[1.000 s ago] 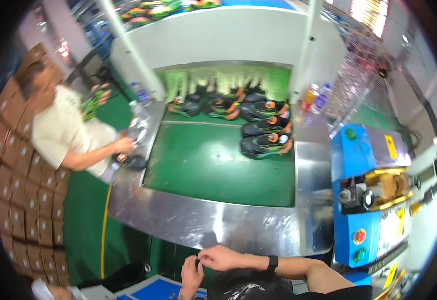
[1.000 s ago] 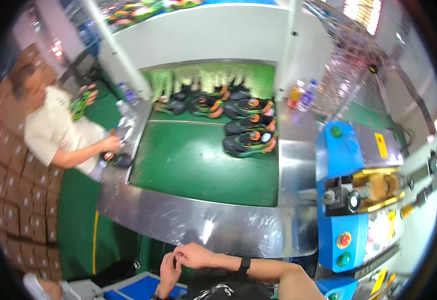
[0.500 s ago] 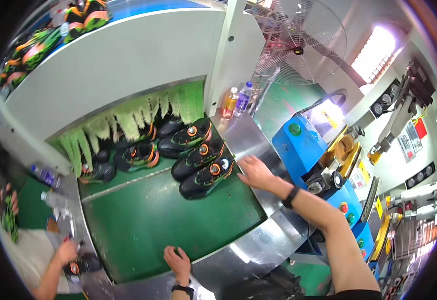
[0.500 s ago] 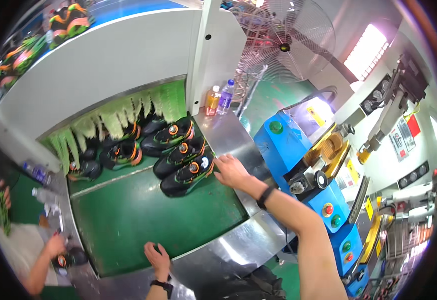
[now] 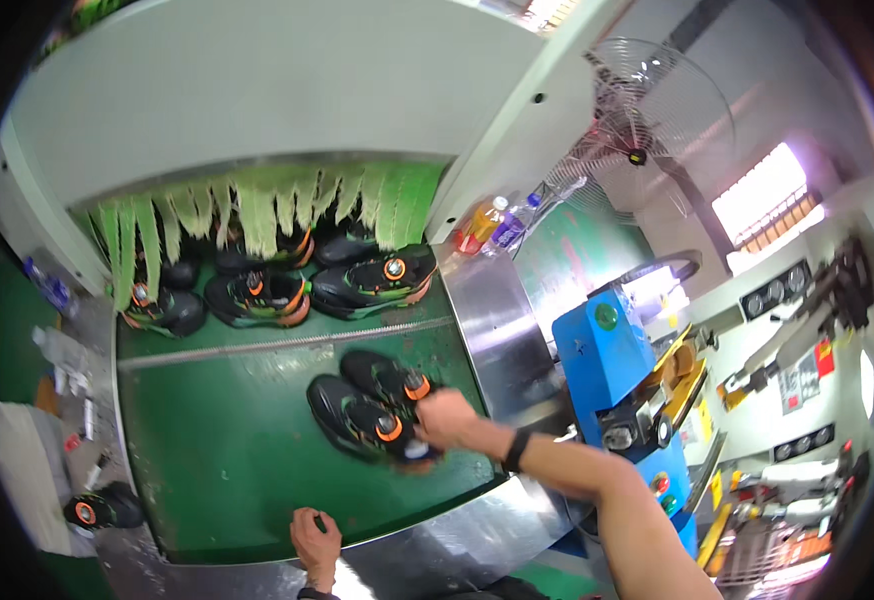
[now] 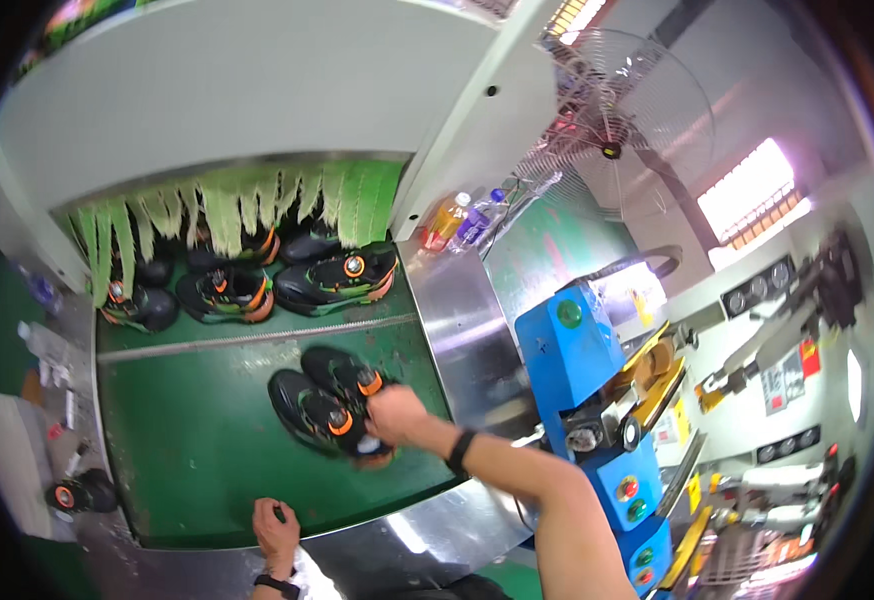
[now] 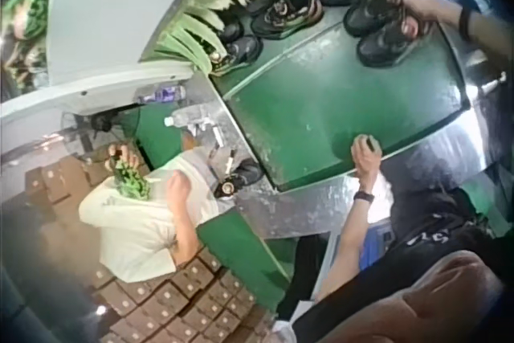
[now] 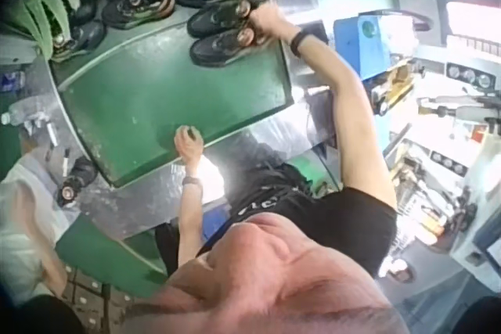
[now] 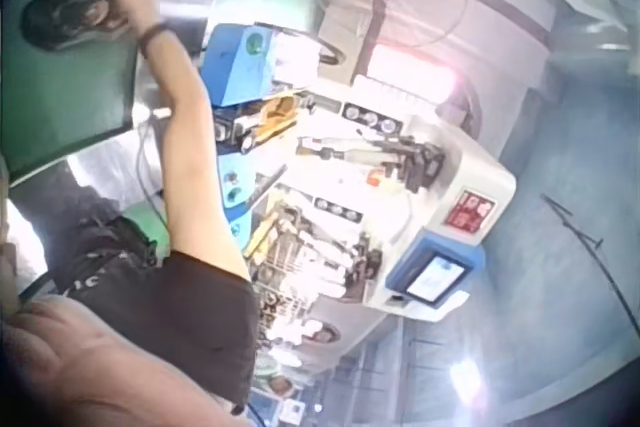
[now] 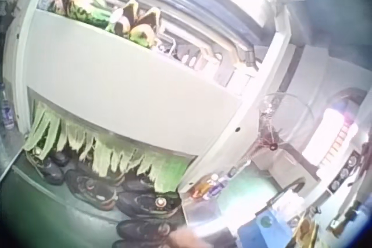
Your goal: Inspecting and cleaning manufactured athletic shoes at a production line station.
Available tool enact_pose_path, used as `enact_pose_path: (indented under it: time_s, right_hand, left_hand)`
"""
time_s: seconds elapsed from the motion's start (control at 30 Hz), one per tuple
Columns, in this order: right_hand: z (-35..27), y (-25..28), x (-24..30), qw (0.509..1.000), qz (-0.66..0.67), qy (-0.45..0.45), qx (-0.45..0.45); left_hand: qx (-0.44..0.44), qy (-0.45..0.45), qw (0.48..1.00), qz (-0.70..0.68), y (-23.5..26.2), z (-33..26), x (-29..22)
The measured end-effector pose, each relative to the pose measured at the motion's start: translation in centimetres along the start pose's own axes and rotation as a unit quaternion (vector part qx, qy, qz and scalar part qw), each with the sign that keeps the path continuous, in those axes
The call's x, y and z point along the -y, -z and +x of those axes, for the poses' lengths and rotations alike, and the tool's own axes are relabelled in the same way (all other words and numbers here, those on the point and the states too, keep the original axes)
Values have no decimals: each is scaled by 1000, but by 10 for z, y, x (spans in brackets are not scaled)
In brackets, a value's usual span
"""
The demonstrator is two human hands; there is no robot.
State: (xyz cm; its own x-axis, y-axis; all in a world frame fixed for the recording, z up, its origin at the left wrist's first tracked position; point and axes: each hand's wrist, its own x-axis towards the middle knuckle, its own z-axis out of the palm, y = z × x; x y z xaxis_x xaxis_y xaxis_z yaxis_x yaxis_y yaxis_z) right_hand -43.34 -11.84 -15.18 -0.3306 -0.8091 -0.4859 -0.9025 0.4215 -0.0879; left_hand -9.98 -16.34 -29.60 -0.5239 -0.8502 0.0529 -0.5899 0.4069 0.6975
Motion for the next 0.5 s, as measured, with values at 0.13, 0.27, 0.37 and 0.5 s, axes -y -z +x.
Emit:
enact_pose_path:
  time_s: [0.13,0.27,0.37,0.5]
  right_hand:
    - [-141,-53,32,958,238,-151,-51]
    - [-248,-91,50,939,243,-238,-45]
    - [-272,-144,48,950,266,-132,101]
    - [-310,-127,32,949,305,18,74]
  left_hand:
    - [16,42,991,-123,-7,-3,7]
    - [146,81,943,-289,18,-27,-55]
    - [378,117,829,-394,14,-66,-116]
    - [144,-144,927,-316,33,17,-118]
